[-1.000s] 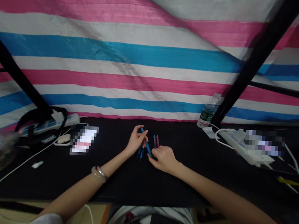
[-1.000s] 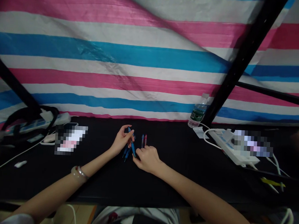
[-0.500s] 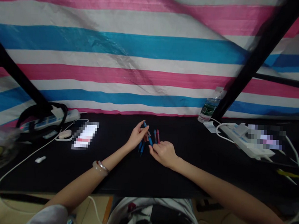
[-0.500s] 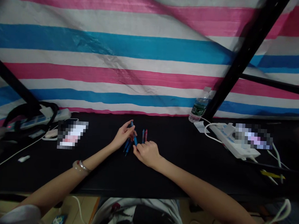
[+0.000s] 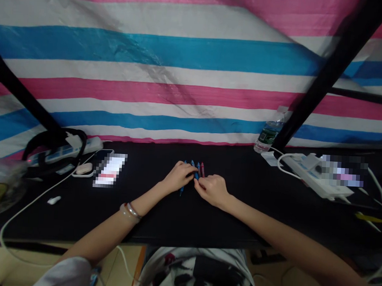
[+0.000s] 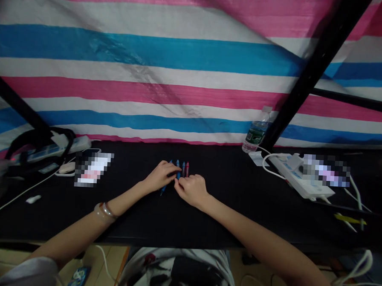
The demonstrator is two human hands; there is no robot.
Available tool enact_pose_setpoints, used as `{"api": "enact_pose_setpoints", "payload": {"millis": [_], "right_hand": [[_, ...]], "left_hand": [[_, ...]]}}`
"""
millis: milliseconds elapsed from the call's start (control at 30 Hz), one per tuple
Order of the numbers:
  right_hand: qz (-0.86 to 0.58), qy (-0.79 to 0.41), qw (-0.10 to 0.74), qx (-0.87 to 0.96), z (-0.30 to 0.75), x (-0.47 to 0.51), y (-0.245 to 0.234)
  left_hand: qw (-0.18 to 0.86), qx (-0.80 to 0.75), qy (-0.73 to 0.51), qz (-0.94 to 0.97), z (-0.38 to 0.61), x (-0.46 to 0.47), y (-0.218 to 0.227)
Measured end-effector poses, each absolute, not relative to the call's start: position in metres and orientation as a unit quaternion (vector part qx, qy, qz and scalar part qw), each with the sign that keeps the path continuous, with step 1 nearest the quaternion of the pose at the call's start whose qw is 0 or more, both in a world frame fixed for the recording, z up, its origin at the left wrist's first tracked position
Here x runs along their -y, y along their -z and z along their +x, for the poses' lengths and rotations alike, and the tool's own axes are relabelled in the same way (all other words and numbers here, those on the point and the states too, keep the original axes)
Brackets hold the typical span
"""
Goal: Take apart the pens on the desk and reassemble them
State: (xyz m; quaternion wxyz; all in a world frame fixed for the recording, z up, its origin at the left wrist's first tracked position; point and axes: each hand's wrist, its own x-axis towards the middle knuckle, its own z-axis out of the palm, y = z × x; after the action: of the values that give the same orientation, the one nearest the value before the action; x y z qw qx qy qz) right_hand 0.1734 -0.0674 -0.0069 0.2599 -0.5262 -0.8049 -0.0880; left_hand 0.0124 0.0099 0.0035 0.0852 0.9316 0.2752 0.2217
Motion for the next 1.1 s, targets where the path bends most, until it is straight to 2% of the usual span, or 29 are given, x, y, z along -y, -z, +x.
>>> {"api": "enact_pose_setpoints", "payload": {"millis": [300, 533, 1100], "right_hand": [[-0.608, -0.021, 0.33, 0.722, 0.187, 0.052, 0.005], [-0.644, -0.106, 0.295, 0.698, 0.193, 0.041, 0.013], [-0.647, -0.148, 0.271, 0.697, 0.197, 0.038, 0.009]], "left_hand": [[0.044, -0.239, -0.176, 0.954, 0.01, -0.005, -0.011], [0.068, -0.243, -0.179, 0.951, 0.01, -0.005, -0.01], [0.093, -0.242, -0.193, 0.946, 0.013, -0.002, -0.011]]}}
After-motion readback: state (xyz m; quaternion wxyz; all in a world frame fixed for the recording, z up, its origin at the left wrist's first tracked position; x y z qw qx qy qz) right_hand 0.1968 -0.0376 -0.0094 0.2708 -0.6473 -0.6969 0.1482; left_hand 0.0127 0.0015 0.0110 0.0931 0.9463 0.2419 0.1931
